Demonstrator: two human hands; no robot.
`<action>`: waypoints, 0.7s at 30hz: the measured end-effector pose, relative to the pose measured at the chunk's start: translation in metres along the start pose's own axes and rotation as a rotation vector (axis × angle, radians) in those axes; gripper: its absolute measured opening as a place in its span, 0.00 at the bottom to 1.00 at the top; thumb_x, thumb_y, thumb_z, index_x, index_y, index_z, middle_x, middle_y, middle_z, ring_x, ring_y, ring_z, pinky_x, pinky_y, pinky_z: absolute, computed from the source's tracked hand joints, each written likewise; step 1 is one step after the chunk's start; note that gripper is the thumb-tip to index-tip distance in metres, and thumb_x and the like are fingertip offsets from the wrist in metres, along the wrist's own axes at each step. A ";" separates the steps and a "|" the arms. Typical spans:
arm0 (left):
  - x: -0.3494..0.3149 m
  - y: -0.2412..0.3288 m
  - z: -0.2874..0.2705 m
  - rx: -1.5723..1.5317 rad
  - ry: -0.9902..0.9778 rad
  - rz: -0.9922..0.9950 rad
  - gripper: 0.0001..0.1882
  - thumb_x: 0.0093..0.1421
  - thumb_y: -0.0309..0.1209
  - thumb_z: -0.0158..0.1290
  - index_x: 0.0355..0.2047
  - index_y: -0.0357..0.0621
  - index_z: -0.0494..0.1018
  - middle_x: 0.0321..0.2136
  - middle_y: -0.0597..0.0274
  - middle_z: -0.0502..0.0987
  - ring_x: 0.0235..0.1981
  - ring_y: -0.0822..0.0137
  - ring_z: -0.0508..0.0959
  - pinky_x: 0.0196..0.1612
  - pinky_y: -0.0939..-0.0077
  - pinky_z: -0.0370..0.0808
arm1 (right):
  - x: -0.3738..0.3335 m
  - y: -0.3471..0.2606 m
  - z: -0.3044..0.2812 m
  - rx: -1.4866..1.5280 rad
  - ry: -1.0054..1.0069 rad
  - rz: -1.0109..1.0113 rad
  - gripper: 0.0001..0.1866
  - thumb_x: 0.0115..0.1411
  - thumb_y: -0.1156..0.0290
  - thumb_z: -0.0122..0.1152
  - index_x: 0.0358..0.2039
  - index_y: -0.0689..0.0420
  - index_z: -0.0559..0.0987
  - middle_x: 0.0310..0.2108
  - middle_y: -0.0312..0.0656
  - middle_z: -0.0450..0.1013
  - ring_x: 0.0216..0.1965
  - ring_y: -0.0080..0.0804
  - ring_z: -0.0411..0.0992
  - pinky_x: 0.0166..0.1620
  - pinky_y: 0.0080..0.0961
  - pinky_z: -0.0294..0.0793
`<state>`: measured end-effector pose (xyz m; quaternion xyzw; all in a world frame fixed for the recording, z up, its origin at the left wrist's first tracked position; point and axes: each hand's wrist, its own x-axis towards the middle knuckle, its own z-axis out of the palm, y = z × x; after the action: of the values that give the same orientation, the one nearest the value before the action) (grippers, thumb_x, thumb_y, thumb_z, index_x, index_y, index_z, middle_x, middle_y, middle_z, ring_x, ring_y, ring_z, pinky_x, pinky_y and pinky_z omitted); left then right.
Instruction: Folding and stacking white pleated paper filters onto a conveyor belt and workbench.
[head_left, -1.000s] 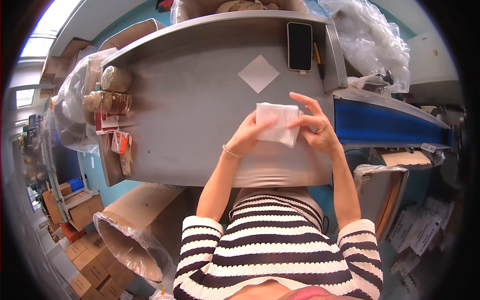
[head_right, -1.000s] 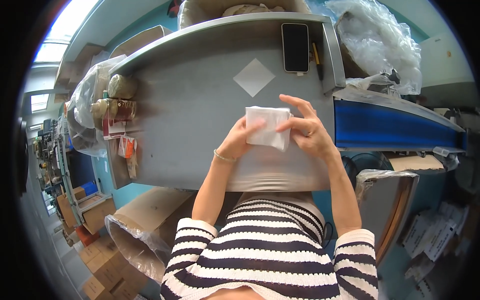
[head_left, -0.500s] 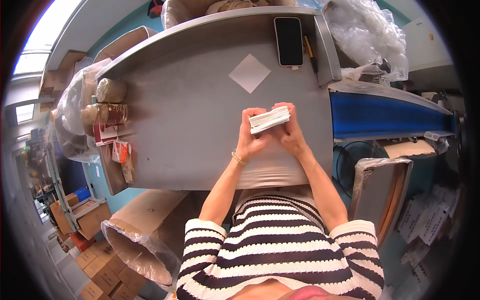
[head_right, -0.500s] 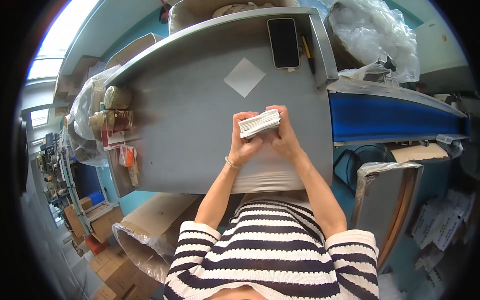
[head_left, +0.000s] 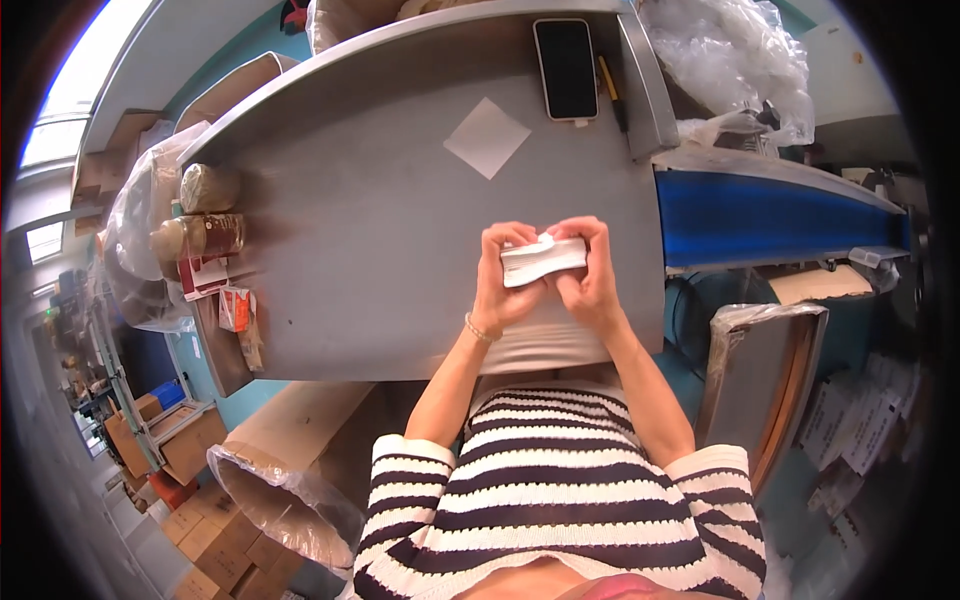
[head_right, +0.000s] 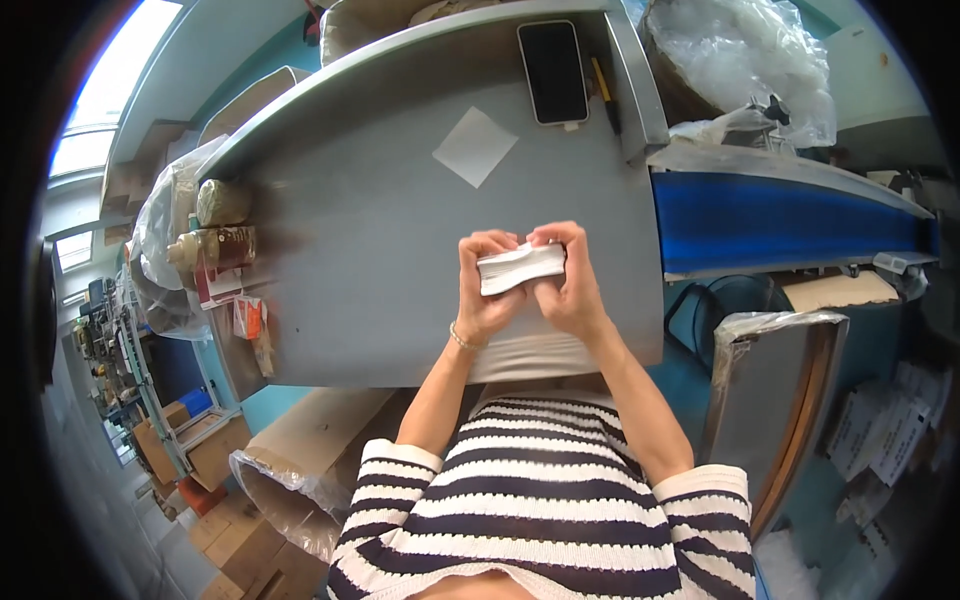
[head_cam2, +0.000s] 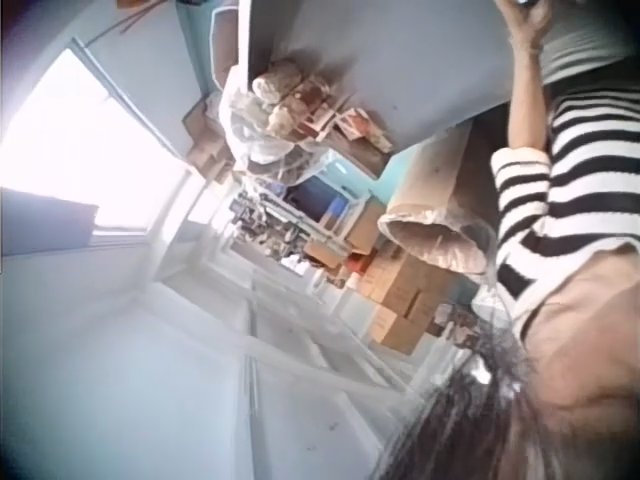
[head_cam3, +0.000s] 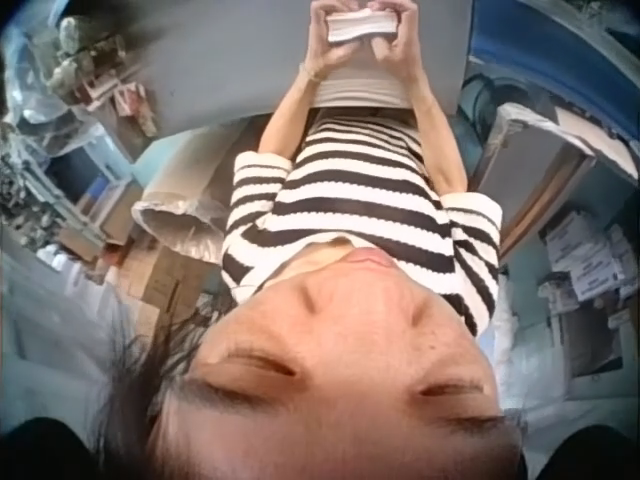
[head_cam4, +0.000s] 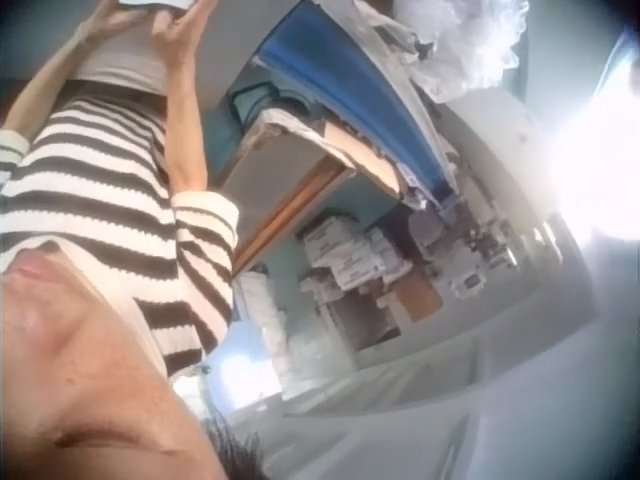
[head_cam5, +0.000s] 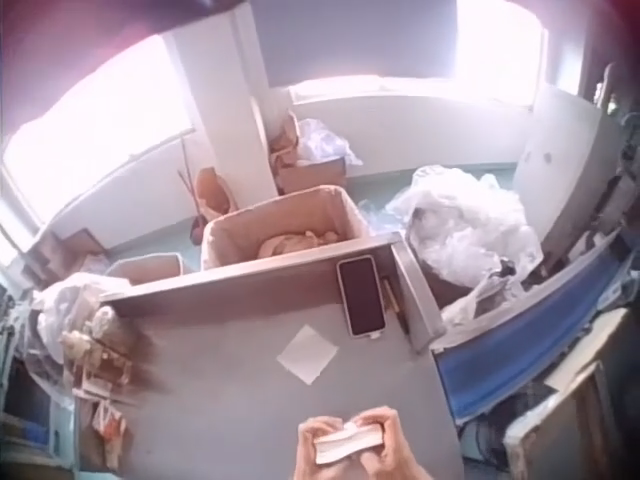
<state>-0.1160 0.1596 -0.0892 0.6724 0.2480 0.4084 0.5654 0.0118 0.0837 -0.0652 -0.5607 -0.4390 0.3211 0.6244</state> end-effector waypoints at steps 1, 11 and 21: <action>0.000 -0.003 0.001 -0.019 0.022 -0.018 0.27 0.38 0.16 0.54 0.41 0.41 0.59 0.38 0.54 0.68 0.43 0.58 0.71 0.49 0.65 0.71 | 0.001 0.005 0.000 0.064 0.005 0.073 0.29 0.44 0.91 0.47 0.50 0.59 0.63 0.43 0.42 0.62 0.46 0.29 0.64 0.53 0.23 0.64; -0.012 0.016 -0.019 -1.061 0.084 -0.657 0.23 0.53 0.32 0.48 0.49 0.34 0.67 0.41 0.54 0.75 0.42 0.61 0.76 0.47 0.68 0.74 | -0.003 -0.073 -0.002 0.405 -0.018 0.416 0.24 0.59 0.77 0.55 0.56 0.63 0.62 0.43 0.39 0.66 0.45 0.25 0.65 0.53 0.24 0.65; 0.006 0.050 0.007 -1.520 -0.057 -0.535 0.18 0.53 0.39 0.56 0.36 0.44 0.63 0.30 0.65 0.67 0.30 0.69 0.70 0.34 0.77 0.72 | -0.008 -0.103 0.000 0.554 -0.095 0.440 0.25 0.56 0.79 0.63 0.53 0.63 0.64 0.40 0.37 0.67 0.42 0.21 0.66 0.46 0.18 0.68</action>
<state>-0.1131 0.1488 -0.0395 0.0321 0.0404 0.2989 0.9529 -0.0004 0.0597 0.0341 -0.4355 -0.2326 0.5806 0.6474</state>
